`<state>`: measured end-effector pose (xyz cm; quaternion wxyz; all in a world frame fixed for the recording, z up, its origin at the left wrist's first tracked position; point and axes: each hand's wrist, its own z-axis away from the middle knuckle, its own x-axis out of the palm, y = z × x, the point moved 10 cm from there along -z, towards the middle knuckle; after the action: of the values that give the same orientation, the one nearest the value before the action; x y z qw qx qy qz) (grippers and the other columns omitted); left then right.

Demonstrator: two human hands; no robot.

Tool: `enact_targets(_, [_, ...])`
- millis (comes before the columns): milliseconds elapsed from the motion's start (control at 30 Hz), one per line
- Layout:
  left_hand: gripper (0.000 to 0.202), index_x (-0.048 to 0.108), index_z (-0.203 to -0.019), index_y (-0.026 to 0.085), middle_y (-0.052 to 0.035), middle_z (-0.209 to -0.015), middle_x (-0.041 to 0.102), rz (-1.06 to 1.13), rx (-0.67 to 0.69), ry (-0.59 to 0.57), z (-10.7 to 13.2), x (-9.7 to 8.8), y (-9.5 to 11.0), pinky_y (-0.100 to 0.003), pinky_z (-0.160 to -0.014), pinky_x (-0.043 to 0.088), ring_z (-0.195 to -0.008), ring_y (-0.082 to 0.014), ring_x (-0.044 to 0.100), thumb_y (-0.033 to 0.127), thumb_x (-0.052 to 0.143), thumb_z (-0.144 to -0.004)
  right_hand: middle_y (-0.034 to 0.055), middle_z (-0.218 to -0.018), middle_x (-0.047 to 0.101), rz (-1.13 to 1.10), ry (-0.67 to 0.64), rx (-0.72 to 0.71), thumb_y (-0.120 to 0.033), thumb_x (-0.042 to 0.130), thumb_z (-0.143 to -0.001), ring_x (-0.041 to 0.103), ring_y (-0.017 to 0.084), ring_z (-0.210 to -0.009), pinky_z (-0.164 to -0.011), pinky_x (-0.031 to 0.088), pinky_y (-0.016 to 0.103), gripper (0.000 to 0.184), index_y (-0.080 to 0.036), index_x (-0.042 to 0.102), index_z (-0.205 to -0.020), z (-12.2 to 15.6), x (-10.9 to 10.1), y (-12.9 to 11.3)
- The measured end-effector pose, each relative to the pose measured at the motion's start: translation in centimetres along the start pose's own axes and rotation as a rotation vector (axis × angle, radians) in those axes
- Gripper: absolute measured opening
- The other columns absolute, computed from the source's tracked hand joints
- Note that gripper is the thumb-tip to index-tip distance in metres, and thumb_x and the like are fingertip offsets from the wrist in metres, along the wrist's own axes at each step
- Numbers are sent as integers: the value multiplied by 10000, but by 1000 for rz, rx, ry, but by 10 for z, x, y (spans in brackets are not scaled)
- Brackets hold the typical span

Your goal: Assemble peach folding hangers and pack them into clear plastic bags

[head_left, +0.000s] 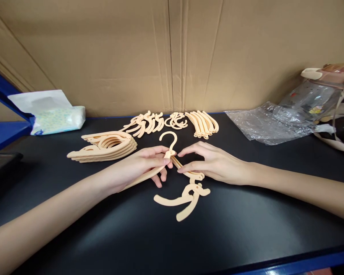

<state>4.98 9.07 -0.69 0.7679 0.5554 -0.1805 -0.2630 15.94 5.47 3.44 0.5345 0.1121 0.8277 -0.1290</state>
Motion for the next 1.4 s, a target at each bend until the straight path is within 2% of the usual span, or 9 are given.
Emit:
enact_targets(200, [117, 600, -1007, 175, 1, -917, 609, 19, -9, 5, 0, -2, -2, -204, -576, 592, -704, -105, 620, 238, 618, -910, 109, -1225, 660, 79, 59, -72, -200, 486, -1006, 569, 203, -1113, -915, 463, 359, 158, -170, 636, -1045, -2, -7, -13])
enact_targets(300, [135, 594, -1023, 182, -1, -914, 626, 28, -15, 6, 1, -2, -2, -207, -587, 595, -739, -121, 643, 234, 629, -903, 81, -1006, 716, 101, 160, -83, -169, 432, -1025, 615, 177, -934, -821, 457, 326, 175, -139, 603, -1041, -1, -18, -17])
enact_targets(433, [122, 619, -1014, 172, -22, -992, 652, 23, -25, 7, 2, -1, -2, -217, -639, 604, -823, -142, 668, 231, 626, -908, 38, -775, 644, 145, 250, 35, -208, 403, -1038, 547, 150, -693, -662, 421, 279, 237, -118, 621, -1043, 3, -28, -6])
enact_targets(600, [128, 669, -1019, 188, -31, -1125, 664, -1, -29, -1, 3, 0, -1, -224, -687, 610, -872, -146, 675, 251, 628, -916, 10, -780, 623, 38, 105, 235, -284, 411, -1045, 557, 102, -633, -557, 372, 225, 303, -142, 668, -973, 6, -11, 16])
enact_targets(667, [128, 688, -1020, 198, -14, -1060, 679, -1, -27, -8, 2, 1, -1, -227, -680, 613, -787, -121, 661, 232, 624, -914, 0, -760, 618, 34, 84, 259, -329, 448, -1032, 555, 98, -627, -556, 361, 225, 311, -154, 685, -932, 5, -9, 18])
enact_targets(833, [172, 734, -1019, 213, 43, -621, 630, -10, -25, -38, 2, 4, 0, -149, -622, 559, -577, -76, 597, 216, 591, -924, -11, -713, 597, 34, 73, 257, -335, 498, -1012, 537, 97, -616, -558, 347, 228, 289, -174, 725, -933, 4, -7, 19])
enact_targets(967, [180, 748, -1010, 217, 37, -599, 660, -44, -21, -50, 3, 5, 1, -108, -623, 516, -576, -66, 627, 223, 590, -924, -6, -725, 609, 17, 75, 247, -351, 513, -1006, 562, 100, -641, -577, 360, 227, 281, -197, 749, -1014, 6, -6, 19])
enact_targets(1133, [269, 747, -935, 198, 35, -552, 636, -65, -63, 5, 3, 1, -3, -90, -563, 483, -544, -61, 609, 392, 564, -969, -9, -742, 620, 25, 101, 205, -362, 541, -993, 568, 101, -655, -580, 365, 224, 262, -221, 744, -1081, 6, -8, 16])
enact_targets(1400, [237, 765, -1059, 224, -56, -1022, 752, -36, -78, -23, 3, 2, -5, -179, -630, 578, -854, -161, 698, 367, 624, -932, 5, -771, 662, 50, 136, 151, -373, 540, -989, 586, 106, -670, -604, 391, 236, 289, -163, 732, -936, 4, -13, 9])
